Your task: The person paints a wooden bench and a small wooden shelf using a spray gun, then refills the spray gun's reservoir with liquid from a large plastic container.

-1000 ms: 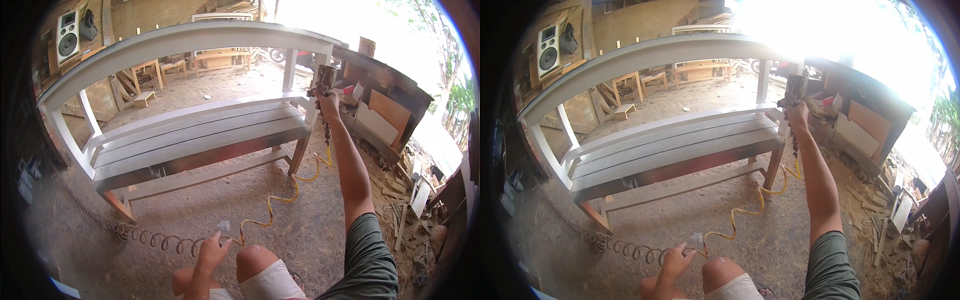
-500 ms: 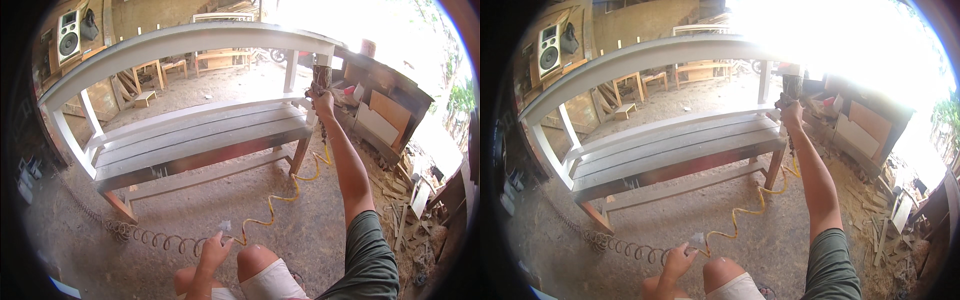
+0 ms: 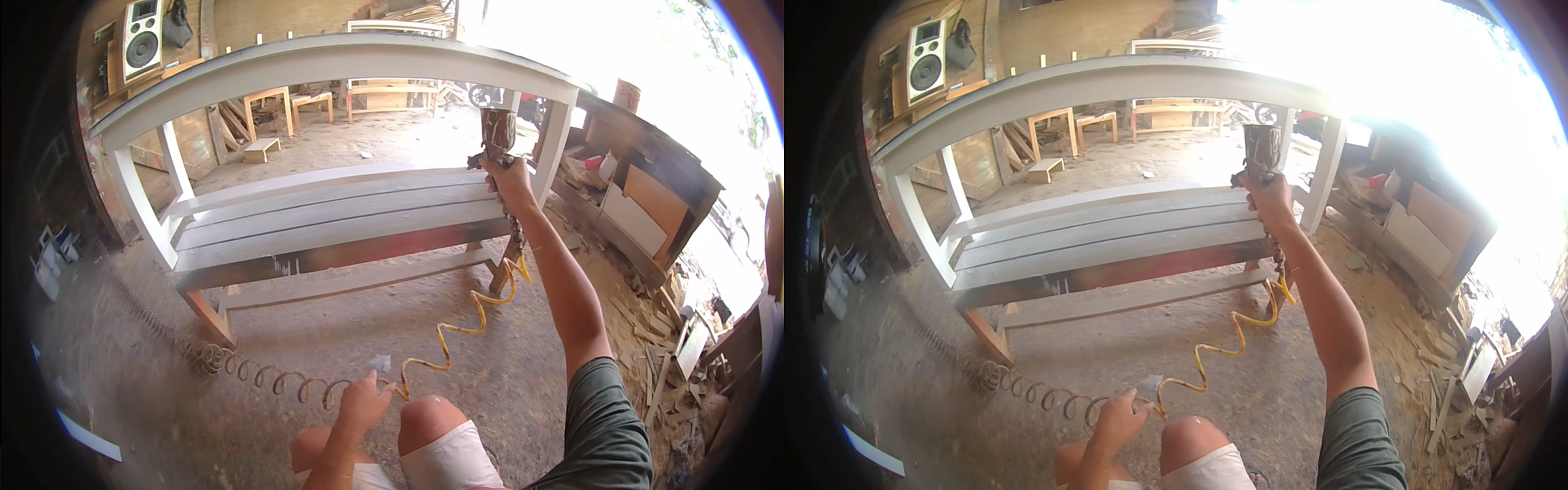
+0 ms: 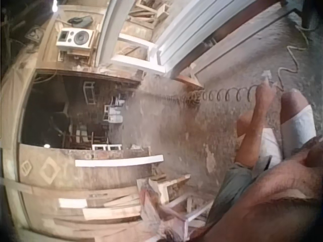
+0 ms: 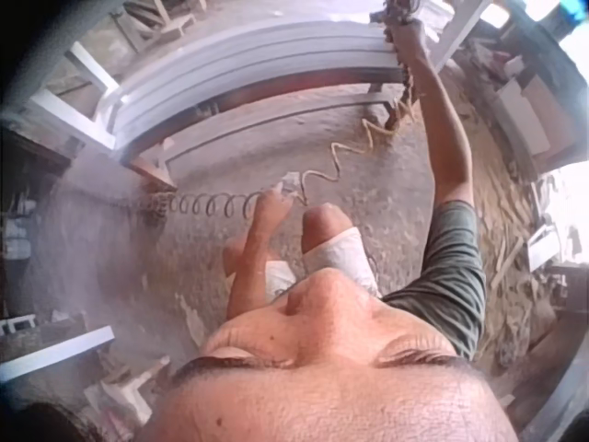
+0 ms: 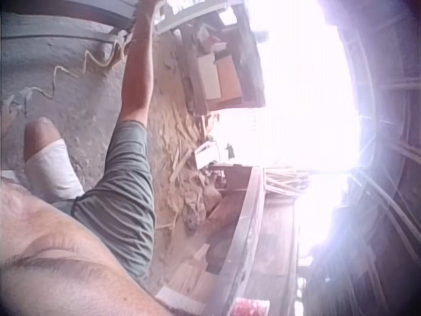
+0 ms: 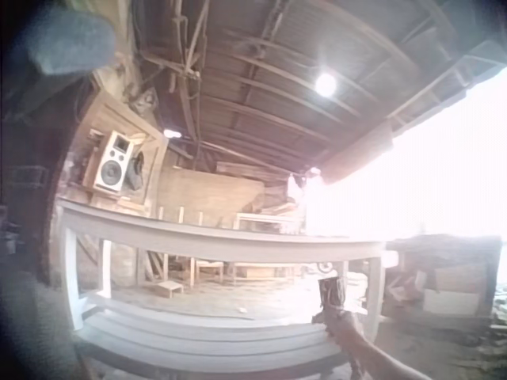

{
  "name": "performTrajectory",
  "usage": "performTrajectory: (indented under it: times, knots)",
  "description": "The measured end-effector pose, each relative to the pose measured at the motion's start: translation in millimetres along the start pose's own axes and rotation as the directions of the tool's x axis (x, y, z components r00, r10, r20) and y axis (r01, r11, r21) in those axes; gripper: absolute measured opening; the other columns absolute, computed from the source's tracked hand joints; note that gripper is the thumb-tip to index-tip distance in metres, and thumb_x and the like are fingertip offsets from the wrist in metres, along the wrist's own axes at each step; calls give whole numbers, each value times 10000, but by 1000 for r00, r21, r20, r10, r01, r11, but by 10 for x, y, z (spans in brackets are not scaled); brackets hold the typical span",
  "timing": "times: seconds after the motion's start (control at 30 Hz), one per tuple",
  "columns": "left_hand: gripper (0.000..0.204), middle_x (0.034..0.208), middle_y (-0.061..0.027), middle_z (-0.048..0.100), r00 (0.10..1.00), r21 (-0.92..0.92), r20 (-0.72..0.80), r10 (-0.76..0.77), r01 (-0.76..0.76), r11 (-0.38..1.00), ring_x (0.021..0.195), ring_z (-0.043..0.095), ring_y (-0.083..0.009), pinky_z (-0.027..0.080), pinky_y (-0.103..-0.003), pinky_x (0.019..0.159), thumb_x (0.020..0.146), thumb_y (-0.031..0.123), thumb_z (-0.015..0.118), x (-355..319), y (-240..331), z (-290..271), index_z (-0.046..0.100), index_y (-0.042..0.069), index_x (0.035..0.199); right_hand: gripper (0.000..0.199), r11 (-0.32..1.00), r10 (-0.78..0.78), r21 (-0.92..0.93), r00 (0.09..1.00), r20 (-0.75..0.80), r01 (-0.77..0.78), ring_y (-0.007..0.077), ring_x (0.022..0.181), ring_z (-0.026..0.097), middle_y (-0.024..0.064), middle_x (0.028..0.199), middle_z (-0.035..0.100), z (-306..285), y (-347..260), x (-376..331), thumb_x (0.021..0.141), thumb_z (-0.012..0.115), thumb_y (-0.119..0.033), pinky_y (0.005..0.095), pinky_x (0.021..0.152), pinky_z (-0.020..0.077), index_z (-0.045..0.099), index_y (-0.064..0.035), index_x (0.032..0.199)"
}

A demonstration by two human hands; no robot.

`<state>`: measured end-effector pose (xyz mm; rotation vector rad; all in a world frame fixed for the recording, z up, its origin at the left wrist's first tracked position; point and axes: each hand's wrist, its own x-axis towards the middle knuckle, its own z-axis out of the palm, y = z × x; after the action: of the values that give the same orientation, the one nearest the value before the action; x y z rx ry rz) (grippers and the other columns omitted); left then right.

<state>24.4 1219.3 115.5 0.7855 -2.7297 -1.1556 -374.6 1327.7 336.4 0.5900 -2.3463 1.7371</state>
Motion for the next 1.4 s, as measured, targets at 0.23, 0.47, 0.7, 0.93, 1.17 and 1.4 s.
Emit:
performTrajectory:
  times: [0.23, 0.47, 0.7, 0.93, 1.17, 1.4]
  knots:
    - [646, 846, -232, 704, 1000, 67, -15, 16, -15, 998, 864, 701, -398, 542, -441, 778, 876, 389, 707, -15, -137, 30, 595, -111, 1270, 314, 996, -85, 27, 985, 149, 82, 101, 521, 605, 54, 686, 638, 416, -375, -308, 864, 770, -281, 262, 369, 416, 688, 17, 920]
    - [612, 899, -286, 697, 999, 102, -18, 43, -41, 994, 914, 691, -436, 543, -480, 827, 878, 387, 693, -100, -196, -54, 611, -108, 1228, 277, 991, -130, 54, 957, 257, 120, 92, 507, 582, 42, 669, 620, 884, -649, -510, 893, 754, -255, 260, 358, 391, 679, 11, 910]
    - [523, 910, -299, 691, 1000, 70, 24, -10, 8, 998, 927, 682, -449, 537, -500, 837, 881, 406, 688, -202, -242, -208, 634, -76, 1076, 285, 987, -158, 58, 930, 332, 147, 96, 502, 583, 51, 663, 628, 1359, -993, -755, 892, 753, -256, 260, 363, 398, 684, 20, 884]
    - [486, 894, -274, 698, 1000, 70, 3, -26, 25, 997, 893, 688, -442, 547, -493, 799, 887, 405, 686, -370, -397, -350, 620, -56, 1027, 273, 979, -202, 112, 899, 390, 172, 83, 485, 557, 29, 648, 615, 1931, -1329, -1057, 904, 750, -258, 254, 352, 373, 671, -2, 856]
    - [511, 875, -276, 700, 998, 14, -47, -52, 53, 999, 886, 694, -434, 549, -490, 800, 885, 416, 683, -563, -581, -536, 626, -60, 1061, 280, 967, -248, 167, 853, 459, 192, 89, 481, 556, 34, 652, 617, 2499, -1615, -1301, 900, 753, -260, 258, 356, 371, 666, -1, 841]
    - [499, 879, -283, 698, 992, -34, -63, -111, 109, 993, 891, 689, -439, 544, -499, 797, 894, 395, 676, -788, -694, -795, 625, -71, 1068, 284, 956, -274, 236, 816, 508, 173, 111, 497, 599, 54, 653, 636, 3067, -1879, -1539, 881, 761, -262, 271, 359, 416, 696, 14, 887]
